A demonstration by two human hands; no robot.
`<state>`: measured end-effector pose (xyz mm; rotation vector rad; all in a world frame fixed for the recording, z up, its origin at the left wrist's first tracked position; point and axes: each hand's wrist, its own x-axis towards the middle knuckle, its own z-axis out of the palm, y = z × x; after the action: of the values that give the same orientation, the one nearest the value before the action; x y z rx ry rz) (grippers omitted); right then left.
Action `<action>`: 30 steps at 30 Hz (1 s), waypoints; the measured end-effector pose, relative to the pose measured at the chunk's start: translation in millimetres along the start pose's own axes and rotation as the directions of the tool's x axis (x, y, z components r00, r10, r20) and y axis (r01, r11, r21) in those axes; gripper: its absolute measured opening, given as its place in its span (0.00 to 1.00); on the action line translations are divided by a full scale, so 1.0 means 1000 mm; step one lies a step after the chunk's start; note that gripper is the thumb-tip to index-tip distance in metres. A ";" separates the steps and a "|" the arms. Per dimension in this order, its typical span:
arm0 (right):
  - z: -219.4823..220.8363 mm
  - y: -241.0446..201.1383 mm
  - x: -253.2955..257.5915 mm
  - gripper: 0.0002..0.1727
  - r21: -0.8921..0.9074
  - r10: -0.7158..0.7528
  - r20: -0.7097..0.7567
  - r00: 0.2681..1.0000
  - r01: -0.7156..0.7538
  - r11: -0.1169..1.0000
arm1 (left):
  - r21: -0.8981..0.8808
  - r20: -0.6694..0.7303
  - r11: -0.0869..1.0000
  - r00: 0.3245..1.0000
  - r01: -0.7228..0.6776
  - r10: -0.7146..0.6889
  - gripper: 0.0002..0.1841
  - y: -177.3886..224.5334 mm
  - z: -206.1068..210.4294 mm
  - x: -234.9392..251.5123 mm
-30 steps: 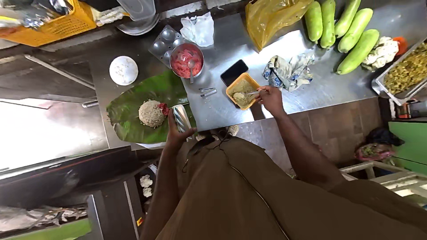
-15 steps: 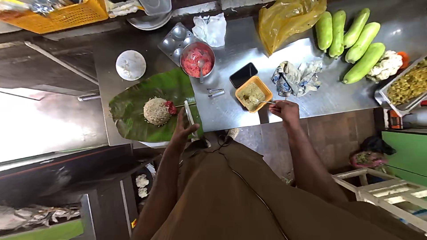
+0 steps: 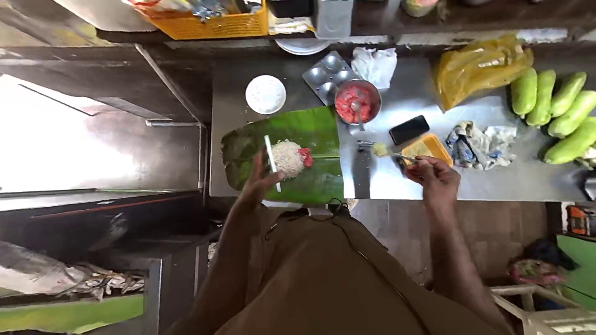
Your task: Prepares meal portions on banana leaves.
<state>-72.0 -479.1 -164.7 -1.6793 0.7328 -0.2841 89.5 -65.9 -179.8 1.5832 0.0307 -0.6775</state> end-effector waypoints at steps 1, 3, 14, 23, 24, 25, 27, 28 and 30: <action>0.035 -0.010 -0.001 0.16 0.018 -0.024 0.049 0.999 0.023 1.000 | 0.034 -0.075 0.999 0.997 0.006 -0.003 0.57 0.002 -0.026 -0.001; 0.105 -0.020 0.002 0.16 0.061 -0.079 0.158 0.984 0.070 0.996 | 0.072 -0.210 0.997 0.978 0.005 0.010 0.61 0.003 -0.076 -0.003; 0.334 0.000 0.033 0.15 -0.415 -0.338 0.436 0.834 0.519 0.747 | -0.015 -0.475 0.999 0.879 0.051 -0.052 0.60 -0.030 -0.198 -0.069; 0.316 0.000 0.028 0.16 -0.068 0.007 0.308 0.951 0.015 0.998 | -0.061 -0.424 0.993 0.898 0.102 -0.118 0.59 -0.032 -0.171 -0.066; 0.305 -0.001 0.029 0.17 0.045 0.099 0.309 0.946 -0.119 0.992 | -0.039 -0.417 0.996 0.905 0.079 -0.088 0.61 -0.033 -0.167 -0.059; 0.292 -0.002 0.030 0.17 0.144 0.158 0.309 0.938 -0.210 0.967 | -0.013 -0.404 0.998 0.913 0.055 -0.056 0.62 -0.030 -0.161 -0.051; 0.260 -0.004 0.031 0.17 0.285 0.199 0.260 0.945 -0.272 0.919 | 0.099 -0.350 0.995 0.936 0.015 0.021 0.62 -0.012 -0.137 -0.035; 0.240 -0.004 0.031 0.17 0.337 0.193 0.206 0.959 -0.255 0.906 | 0.184 -0.306 0.983 0.949 -0.016 0.073 0.63 -0.005 -0.122 -0.024; 0.188 -0.003 0.031 0.17 0.392 0.136 0.043 0.990 -0.142 0.909 | 0.332 -0.188 0.939 0.969 -0.089 0.159 0.66 0.006 -0.083 0.001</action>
<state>57.2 -348.4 -215.2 -1.2392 0.7261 -0.2963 126.2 8.8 -176.7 1.9504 -0.0240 -0.4247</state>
